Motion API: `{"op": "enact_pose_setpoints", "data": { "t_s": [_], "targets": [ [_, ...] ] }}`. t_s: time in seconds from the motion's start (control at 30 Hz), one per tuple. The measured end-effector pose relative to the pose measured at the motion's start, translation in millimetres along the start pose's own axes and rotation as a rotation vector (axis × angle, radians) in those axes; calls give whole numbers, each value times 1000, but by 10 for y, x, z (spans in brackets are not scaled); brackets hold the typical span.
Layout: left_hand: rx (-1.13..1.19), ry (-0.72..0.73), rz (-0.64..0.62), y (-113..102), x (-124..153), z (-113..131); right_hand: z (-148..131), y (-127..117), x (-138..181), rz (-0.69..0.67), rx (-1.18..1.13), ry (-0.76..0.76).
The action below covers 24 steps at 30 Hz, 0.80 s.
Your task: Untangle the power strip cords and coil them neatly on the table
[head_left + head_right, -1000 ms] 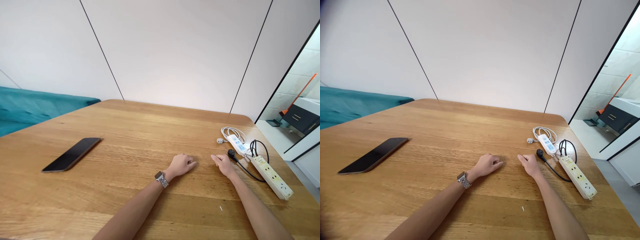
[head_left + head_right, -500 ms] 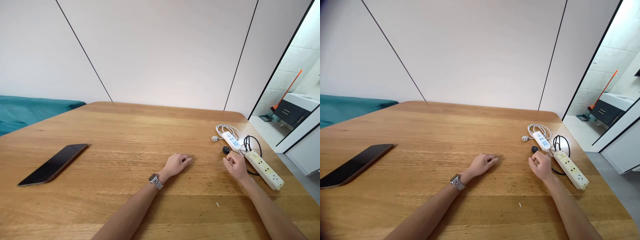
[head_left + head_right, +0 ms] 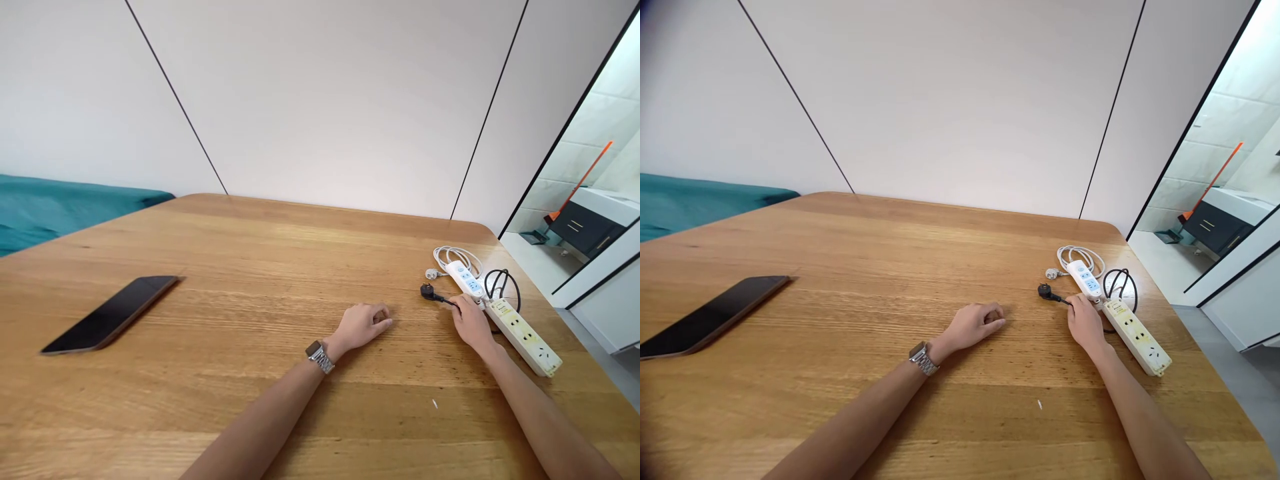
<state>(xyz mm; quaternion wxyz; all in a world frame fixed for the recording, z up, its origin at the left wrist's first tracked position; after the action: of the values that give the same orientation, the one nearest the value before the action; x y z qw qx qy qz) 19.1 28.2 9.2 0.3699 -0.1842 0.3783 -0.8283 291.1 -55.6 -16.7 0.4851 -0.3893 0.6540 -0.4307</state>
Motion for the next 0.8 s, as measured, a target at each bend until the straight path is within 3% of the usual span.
{"op": "enact_pose_setpoints", "data": {
  "t_s": [0.2,0.33,0.53,0.8],
  "targets": [
    [15,8,20,6,-4,-21,-77,165,-294,4,103,107],
    [8,17,35,26,6,-28,-132,208,-548,-72,153,42],
    [14,28,38,41,21,-50,-35,106,-937,-205,176,-87],
    [68,22,53,34,29,-66,165,-111,-1061,-202,207,-29]
  ]
}}
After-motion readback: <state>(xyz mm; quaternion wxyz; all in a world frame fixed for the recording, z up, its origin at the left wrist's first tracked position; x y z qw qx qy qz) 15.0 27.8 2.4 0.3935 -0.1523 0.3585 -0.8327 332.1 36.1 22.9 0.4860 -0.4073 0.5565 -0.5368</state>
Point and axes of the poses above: each hand's wrist, its own x-axis away from the middle knuckle, its own y-axis out of the palm, z = x × y, the point moved 2 cm from there along -x, towards the middle knuckle, and after that the axes turned 11 degrees about x, right-handed, at the moved point
